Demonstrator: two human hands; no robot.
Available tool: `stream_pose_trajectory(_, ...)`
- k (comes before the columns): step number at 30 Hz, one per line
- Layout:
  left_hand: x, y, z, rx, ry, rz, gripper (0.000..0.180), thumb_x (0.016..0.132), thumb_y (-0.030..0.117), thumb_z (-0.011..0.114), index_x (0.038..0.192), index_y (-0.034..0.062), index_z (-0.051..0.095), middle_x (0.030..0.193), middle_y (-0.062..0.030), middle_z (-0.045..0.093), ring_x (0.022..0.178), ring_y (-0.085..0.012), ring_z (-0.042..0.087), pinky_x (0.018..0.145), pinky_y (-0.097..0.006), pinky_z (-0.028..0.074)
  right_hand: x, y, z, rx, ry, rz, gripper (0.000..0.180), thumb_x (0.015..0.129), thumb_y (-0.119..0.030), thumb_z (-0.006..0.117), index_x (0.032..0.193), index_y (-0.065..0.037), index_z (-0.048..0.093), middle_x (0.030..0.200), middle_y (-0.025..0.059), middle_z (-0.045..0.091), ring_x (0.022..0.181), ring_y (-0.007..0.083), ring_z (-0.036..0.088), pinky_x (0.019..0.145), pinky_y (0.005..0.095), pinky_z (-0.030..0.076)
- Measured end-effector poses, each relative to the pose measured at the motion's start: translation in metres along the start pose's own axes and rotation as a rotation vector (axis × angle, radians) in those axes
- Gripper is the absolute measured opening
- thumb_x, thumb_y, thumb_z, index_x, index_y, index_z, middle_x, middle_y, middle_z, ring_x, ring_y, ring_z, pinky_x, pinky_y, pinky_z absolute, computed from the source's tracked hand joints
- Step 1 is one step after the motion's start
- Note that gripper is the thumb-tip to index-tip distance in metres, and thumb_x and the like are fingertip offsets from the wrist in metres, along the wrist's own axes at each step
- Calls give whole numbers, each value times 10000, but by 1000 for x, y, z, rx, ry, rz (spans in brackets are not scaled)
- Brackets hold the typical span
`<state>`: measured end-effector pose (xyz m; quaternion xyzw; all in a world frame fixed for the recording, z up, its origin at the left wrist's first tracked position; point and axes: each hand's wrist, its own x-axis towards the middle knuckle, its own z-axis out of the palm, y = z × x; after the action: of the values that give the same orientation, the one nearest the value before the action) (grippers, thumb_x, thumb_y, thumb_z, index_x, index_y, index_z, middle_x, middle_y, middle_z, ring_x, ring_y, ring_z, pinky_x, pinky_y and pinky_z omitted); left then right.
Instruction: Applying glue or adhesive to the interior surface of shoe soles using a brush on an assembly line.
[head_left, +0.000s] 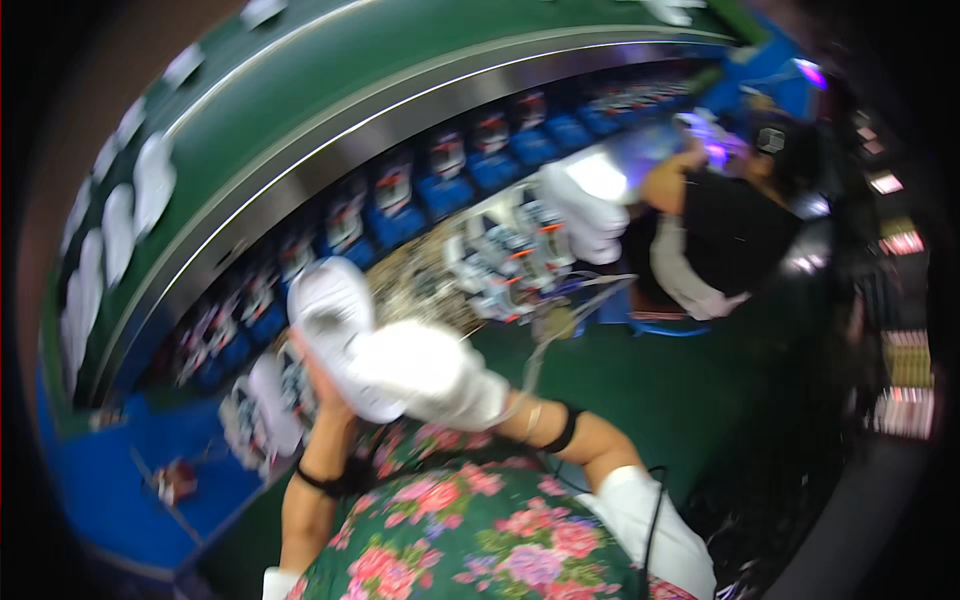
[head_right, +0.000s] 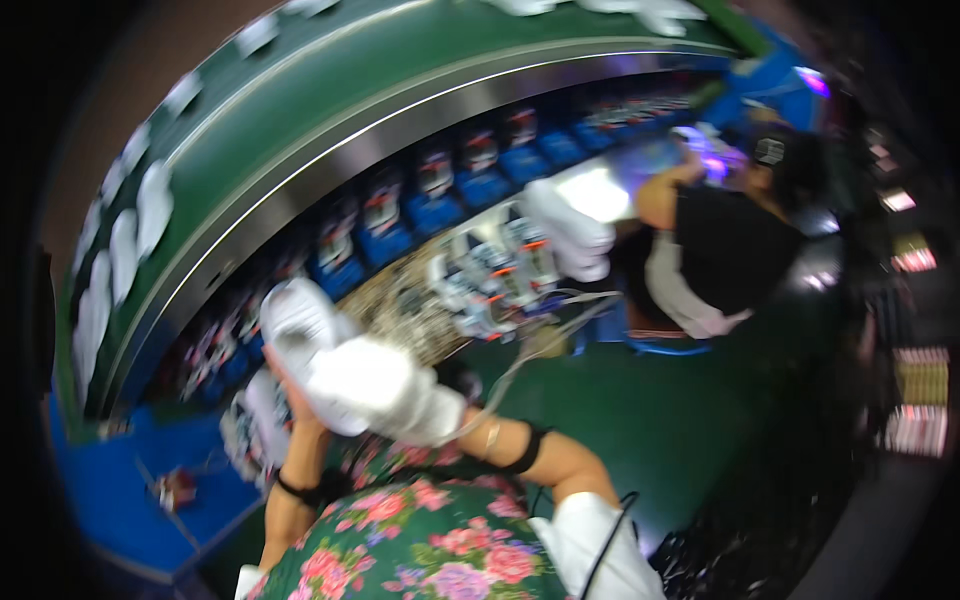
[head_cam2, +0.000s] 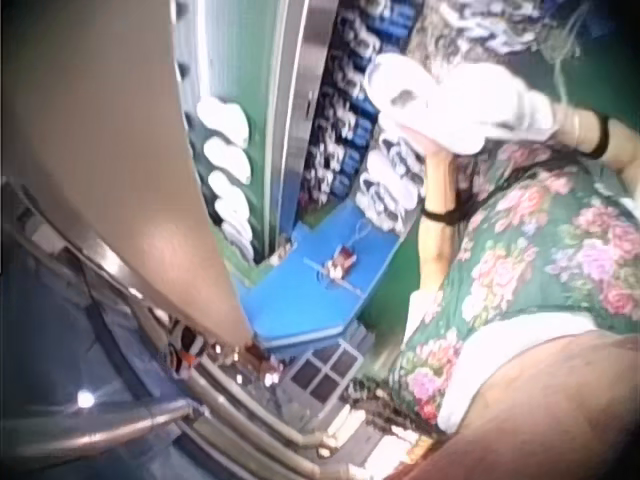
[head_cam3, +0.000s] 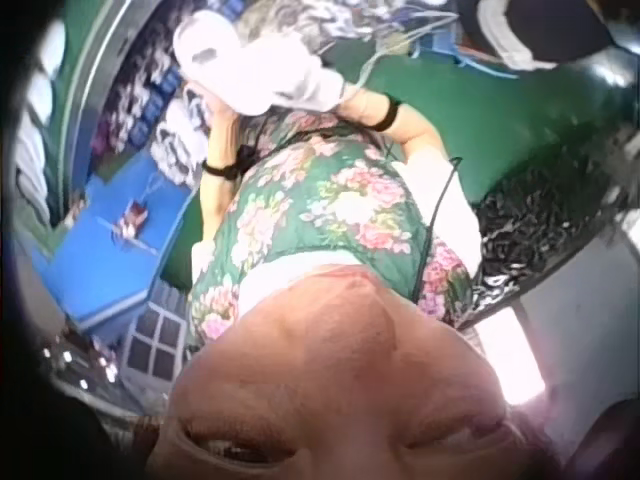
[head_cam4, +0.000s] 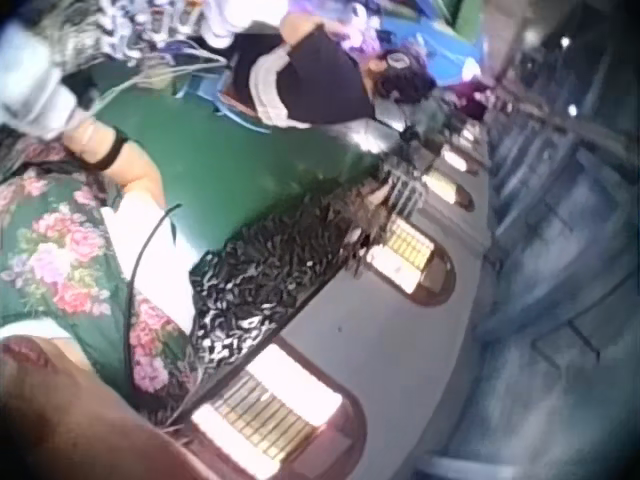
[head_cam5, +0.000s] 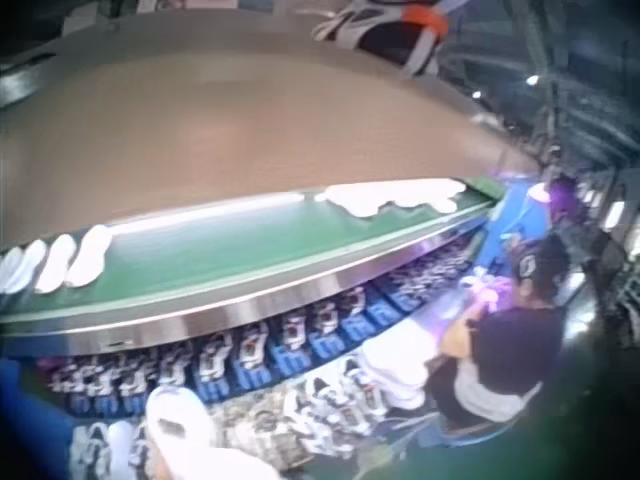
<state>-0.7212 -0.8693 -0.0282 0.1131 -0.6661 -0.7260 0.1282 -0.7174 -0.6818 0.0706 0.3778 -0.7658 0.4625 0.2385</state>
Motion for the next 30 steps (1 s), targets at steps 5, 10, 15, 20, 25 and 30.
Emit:
stream_pose_trajectory(5, 5, 23, 8, -511, -315, -311, 783, 925, 717, 362, 1367, 75, 434, 1105, -188, 593, 962, -337, 623, 827, -447, 547, -16, -5, -3, 514, 33, 289, 340, 842, -116, 698, 1180, -89, 686, 1135, 105, 697, 972, 283, 677, 848, 394, 531)
stream_pose_trajectory(10, 8, 38, 13, -864, -546, -641, 812, 931, 744, 293, 1325, 56, 467, 1007, -211, 621, 850, -328, 652, 769, -445, 557, -28, -9, 10, 142, 144, 26, 345, 809, -60, 718, 1153, -69, 691, 1108, 115, 703, 964, 285, 677, 826, 381, 537)
stream_pose_trajectory(15, 30, 30, 15, -921, -685, -557, 947, 829, 855, 322, 1279, 36, 476, 886, -224, 607, 700, -336, 627, 601, -436, 547, -7, -20, -14, 465, 152, 335, 244, 812, -88, 754, 1052, -52, 727, 1040, 128, 716, 917, 250, 687, 795, 355, 543)
stream_pose_trajectory(20, 40, 45, 15, -977, -651, -630, 992, 795, 881, 347, 1295, 33, 467, 904, -224, 609, 709, -341, 626, 597, -444, 548, -13, -13, 9, 7, 96, 9, 243, 806, -108, 745, 1047, -80, 734, 1028, 96, 723, 895, 272, 692, 784, 371, 547)
stream_pose_trajectory(25, 45, 46, 18, -915, -617, -579, 1075, 757, 937, 255, 1303, 37, 473, 962, -185, 617, 774, -311, 646, 681, -433, 558, 6, -14, -10, 241, 25, 231, 241, 741, -40, 771, 980, -56, 744, 908, 111, 724, 832, 295, 694, 750, 377, 546)
stream_pose_trajectory(30, 47, 64, 30, -870, -545, -451, 1021, 784, 917, 241, 1196, 26, 522, 912, -162, 591, 712, -276, 606, 617, -399, 509, 4, -16, 1, 231, 3, 159, 214, 740, -5, 770, 950, -37, 744, 901, 109, 724, 810, 257, 693, 726, 340, 546)
